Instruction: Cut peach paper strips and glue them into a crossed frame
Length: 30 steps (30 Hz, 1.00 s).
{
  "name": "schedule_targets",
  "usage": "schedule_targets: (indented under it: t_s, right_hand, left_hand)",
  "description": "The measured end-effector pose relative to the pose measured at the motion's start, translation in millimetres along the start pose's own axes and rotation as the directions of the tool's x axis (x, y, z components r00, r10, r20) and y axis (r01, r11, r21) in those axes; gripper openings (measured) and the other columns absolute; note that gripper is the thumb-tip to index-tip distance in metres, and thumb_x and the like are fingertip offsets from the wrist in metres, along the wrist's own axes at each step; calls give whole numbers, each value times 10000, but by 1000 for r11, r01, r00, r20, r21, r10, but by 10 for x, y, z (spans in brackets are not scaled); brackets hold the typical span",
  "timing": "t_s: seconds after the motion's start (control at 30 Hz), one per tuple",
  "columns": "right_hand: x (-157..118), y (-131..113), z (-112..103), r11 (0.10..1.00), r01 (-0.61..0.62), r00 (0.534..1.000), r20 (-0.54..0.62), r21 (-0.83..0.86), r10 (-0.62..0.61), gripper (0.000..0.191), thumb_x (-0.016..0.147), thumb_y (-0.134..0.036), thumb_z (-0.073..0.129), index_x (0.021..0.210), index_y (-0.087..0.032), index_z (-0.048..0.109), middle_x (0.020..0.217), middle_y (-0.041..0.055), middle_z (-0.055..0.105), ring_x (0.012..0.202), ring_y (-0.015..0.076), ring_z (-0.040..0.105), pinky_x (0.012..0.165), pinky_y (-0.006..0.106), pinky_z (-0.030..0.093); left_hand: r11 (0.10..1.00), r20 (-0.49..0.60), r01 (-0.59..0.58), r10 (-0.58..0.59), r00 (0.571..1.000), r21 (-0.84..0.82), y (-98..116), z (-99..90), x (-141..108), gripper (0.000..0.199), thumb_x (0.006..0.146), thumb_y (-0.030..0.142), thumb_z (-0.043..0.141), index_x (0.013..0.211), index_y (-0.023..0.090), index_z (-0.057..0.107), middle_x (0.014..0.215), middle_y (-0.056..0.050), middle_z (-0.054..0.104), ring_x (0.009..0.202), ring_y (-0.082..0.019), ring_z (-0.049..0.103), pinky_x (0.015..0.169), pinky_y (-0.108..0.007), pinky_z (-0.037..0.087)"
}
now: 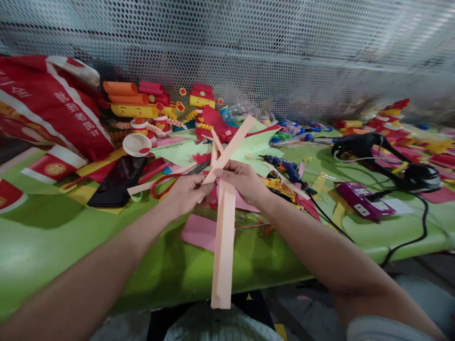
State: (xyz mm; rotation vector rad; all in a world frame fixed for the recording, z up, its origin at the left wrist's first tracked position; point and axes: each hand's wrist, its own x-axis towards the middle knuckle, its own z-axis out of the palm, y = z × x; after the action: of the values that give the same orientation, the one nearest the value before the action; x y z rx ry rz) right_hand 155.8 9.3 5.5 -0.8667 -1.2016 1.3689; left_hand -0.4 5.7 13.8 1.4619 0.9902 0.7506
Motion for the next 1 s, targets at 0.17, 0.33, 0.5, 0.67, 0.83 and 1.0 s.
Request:
schedule_targets:
  t_s: [0.17,0.33,0.5,0.67,0.83,1.0]
  right_hand:
    - [-4,44,22,998,20,1000,4,-64,-19,346,525,-445,757,683,-181,598,636,-23,601,590,107,526,561,254,429]
    - [20,62,-10,984,131,973,-174,-119,-151,323,573,-436,733,726,-197,578,616,-38,543,559,85,465,491,215,369]
    - [18,68,-18,973,200,948,-230,-112,-221,345,603,-485,701,714,-215,517,639,-40,524,555,89,466,474,220,374]
    - [21,98,-21,965,236,940,-225,-115,-257,344,631,-478,690,761,-221,502,693,-34,537,582,94,502,473,225,396]
    - [38,64,-46,966,227,954,-173,-122,-246,379,653,-508,668,848,-215,528,562,-83,476,389,45,411,353,200,339]
    - [57,21,-96,973,216,973,-66,-85,-222,443,614,-515,690,909,-211,560,586,-81,565,360,52,490,366,210,421]
  left_hand:
    - [993,17,31,-29,999,-115,9,27,-9,72,738,209,580,693,154,567,514,34,506,417,-73,473,441,-195,414]
    - [977,-34,85,-93,995,-195,25,23,-36,144,752,286,598,708,156,553,434,82,308,321,-30,259,326,-165,174]
    - [974,43,159,-154,987,-161,3,52,-52,237,676,365,679,649,165,554,448,58,374,327,-28,231,333,-192,104]
    - [974,23,168,-167,986,-152,4,80,-58,158,649,292,676,624,159,595,431,48,415,333,-38,279,348,-190,143]
    - [977,-77,115,-130,988,-181,28,64,-36,84,678,215,591,637,153,630,510,4,552,408,-84,449,392,-198,300]
    - [986,-160,83,-107,981,-148,54,12,-22,72,674,206,577,640,153,613,458,17,526,376,-89,432,385,-209,307]
